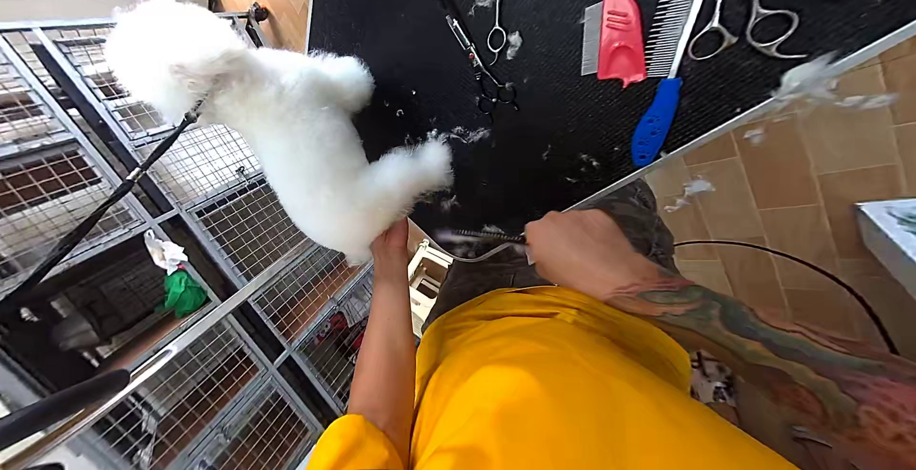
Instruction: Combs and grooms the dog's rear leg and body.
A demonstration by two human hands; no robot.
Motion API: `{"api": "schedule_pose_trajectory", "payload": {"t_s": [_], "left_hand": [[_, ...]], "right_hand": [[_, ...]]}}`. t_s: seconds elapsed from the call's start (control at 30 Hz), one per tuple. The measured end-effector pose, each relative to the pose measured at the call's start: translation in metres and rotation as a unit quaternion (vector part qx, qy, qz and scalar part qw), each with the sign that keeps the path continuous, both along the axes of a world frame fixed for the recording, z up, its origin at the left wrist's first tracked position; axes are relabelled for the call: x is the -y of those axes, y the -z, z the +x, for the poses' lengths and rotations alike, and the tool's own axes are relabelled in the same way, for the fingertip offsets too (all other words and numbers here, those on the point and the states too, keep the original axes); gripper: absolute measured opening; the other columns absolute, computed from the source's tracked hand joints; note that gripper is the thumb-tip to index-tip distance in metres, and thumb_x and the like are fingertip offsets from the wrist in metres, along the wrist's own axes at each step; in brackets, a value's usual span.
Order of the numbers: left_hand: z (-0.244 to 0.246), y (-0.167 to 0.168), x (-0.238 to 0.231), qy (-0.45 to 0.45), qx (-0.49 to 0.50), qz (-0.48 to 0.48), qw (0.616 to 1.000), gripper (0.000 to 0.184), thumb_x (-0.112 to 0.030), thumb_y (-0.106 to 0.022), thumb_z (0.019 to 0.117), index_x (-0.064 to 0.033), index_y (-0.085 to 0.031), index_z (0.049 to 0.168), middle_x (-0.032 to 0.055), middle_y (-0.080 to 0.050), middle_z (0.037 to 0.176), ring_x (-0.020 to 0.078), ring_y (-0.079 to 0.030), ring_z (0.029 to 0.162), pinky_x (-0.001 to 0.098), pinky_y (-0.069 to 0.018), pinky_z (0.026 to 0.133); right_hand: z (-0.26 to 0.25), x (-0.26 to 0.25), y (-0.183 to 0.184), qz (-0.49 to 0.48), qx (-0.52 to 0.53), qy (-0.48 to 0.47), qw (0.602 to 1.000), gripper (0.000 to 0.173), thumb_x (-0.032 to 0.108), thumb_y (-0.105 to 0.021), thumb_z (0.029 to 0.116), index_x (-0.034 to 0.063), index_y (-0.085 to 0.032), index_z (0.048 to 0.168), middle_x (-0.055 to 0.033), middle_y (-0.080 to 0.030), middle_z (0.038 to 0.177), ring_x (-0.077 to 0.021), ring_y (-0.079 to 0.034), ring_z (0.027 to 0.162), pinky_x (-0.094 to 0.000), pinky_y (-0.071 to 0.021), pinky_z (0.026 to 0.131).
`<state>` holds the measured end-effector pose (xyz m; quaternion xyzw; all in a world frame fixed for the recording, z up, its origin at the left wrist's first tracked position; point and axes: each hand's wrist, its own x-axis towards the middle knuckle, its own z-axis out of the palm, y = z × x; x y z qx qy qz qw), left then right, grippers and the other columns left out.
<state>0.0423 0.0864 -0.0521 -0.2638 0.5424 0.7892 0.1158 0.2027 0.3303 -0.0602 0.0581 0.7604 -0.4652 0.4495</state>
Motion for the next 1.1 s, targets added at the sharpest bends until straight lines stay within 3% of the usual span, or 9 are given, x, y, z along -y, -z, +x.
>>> {"api": "schedule_pose_trajectory", "payload": {"t_s": [0.23, 0.3, 0.4, 0.5, 0.57, 0.67, 0.83, 1.0, 1.1], "left_hand": [[0.002, -0.001, 0.003, 0.064, 0.012, 0.025, 0.998, 0.017, -0.018, -0.050, 0.1016, -0.0108, -0.064, 0.106, 0.0081, -0.070, 0.103, 0.0229, -0.068, 0.100, 0.0432, -0.0557, 0.094], [0.001, -0.001, 0.007, 0.096, 0.010, 0.036, 0.995, 0.015, -0.019, -0.054, 0.1002, -0.0103, -0.065, 0.106, 0.0082, -0.071, 0.103, 0.0226, -0.069, 0.100, 0.0424, -0.0561, 0.093], [0.001, 0.000, 0.014, 0.136, 0.008, 0.053, 0.989, 0.016, -0.019, -0.059, 0.0985, -0.0099, -0.067, 0.108, 0.0089, -0.071, 0.107, 0.0226, -0.068, 0.104, 0.0425, -0.0544, 0.098], [0.000, 0.000, 0.018, 0.167, -0.001, 0.019, 0.986, 0.017, -0.018, -0.056, 0.1006, -0.0095, -0.064, 0.112, 0.0090, -0.070, 0.110, 0.0218, -0.066, 0.108, 0.0424, -0.0518, 0.102], [-0.001, 0.002, 0.024, 0.188, -0.014, -0.019, 0.982, 0.018, -0.015, -0.052, 0.1018, -0.0088, -0.062, 0.115, 0.0088, -0.069, 0.110, 0.0216, -0.065, 0.109, 0.0426, -0.0508, 0.103], [-0.003, 0.012, 0.028, 0.216, -0.050, -0.052, 0.974, 0.019, -0.016, -0.052, 0.1015, -0.0098, -0.061, 0.118, 0.0064, -0.069, 0.112, 0.0197, -0.064, 0.110, 0.0428, -0.0497, 0.104], [-0.003, 0.013, 0.040, 0.258, -0.067, -0.102, 0.958, 0.019, -0.019, -0.053, 0.1016, -0.0125, -0.061, 0.117, 0.0031, -0.069, 0.111, 0.0168, -0.063, 0.110, 0.0416, -0.0504, 0.102], [-0.001, 0.012, 0.042, 0.228, -0.057, -0.097, 0.967, 0.019, -0.002, -0.062, 0.0905, -0.0057, -0.062, 0.109, 0.0065, -0.069, 0.102, 0.0175, -0.066, 0.101, 0.0384, -0.0537, 0.097], [0.002, 0.010, 0.033, 0.215, -0.054, -0.111, 0.969, 0.013, -0.010, -0.056, 0.0972, -0.0096, -0.063, 0.107, 0.0038, -0.070, 0.101, 0.0159, -0.066, 0.101, 0.0380, -0.0537, 0.097]], "right_hand": [[0.001, -0.013, 0.023, 0.090, 0.033, 0.133, 0.987, 0.015, 0.017, -0.068, 0.0904, 0.0026, -0.067, 0.087, -0.0214, -0.067, 0.081, -0.0437, -0.068, 0.080, -0.0604, -0.0496, 0.061], [0.000, -0.008, 0.019, 0.110, 0.015, 0.168, 0.980, 0.018, 0.019, -0.064, 0.0941, 0.0014, -0.065, 0.099, -0.0220, -0.066, 0.080, -0.0446, -0.068, 0.078, -0.0600, -0.0500, 0.060], [0.000, 0.010, 0.011, 0.105, -0.029, 0.260, 0.959, 0.045, 0.023, -0.061, 0.0967, 0.0061, -0.056, 0.138, -0.0227, -0.066, 0.078, -0.0464, -0.068, 0.074, -0.0620, -0.0499, 0.059], [-0.005, 0.049, 0.018, 0.019, -0.093, 0.402, 0.911, 0.058, 0.020, -0.067, 0.0916, 0.0084, -0.050, 0.146, -0.0162, -0.064, 0.074, -0.0380, -0.064, 0.066, -0.0597, -0.0509, 0.058], [-0.011, 0.082, 0.025, -0.072, -0.130, 0.467, 0.872, 0.069, 0.005, -0.066, 0.0835, 0.0066, -0.042, 0.148, -0.0117, -0.066, 0.092, -0.0289, -0.067, 0.079, -0.0536, -0.0573, 0.068], [-0.021, 0.123, 0.041, -0.132, -0.218, 0.473, 0.843, 0.087, -0.015, -0.062, 0.0729, 0.0042, -0.035, 0.154, -0.0172, -0.060, 0.127, -0.0314, -0.064, 0.112, -0.0520, -0.0565, 0.094], [-0.028, 0.166, 0.065, 0.001, -0.403, 0.402, 0.822, 0.036, 0.000, -0.059, 0.0948, -0.0048, -0.060, 0.131, -0.0241, -0.067, 0.118, -0.0361, -0.071, 0.102, -0.0464, -0.0610, 0.086], [-0.048, 0.157, 0.071, 0.089, -0.469, 0.340, 0.810, 0.037, 0.029, -0.074, 0.0876, 0.0006, -0.065, 0.110, -0.0239, -0.065, 0.110, -0.0431, -0.065, 0.103, -0.0596, -0.0486, 0.103], [-0.061, 0.148, 0.072, 0.101, -0.496, 0.331, 0.797, 0.020, 0.015, -0.066, 0.0942, 0.0007, -0.063, 0.107, -0.0241, -0.065, 0.104, -0.0429, -0.066, 0.096, -0.0585, -0.0520, 0.097]]}}
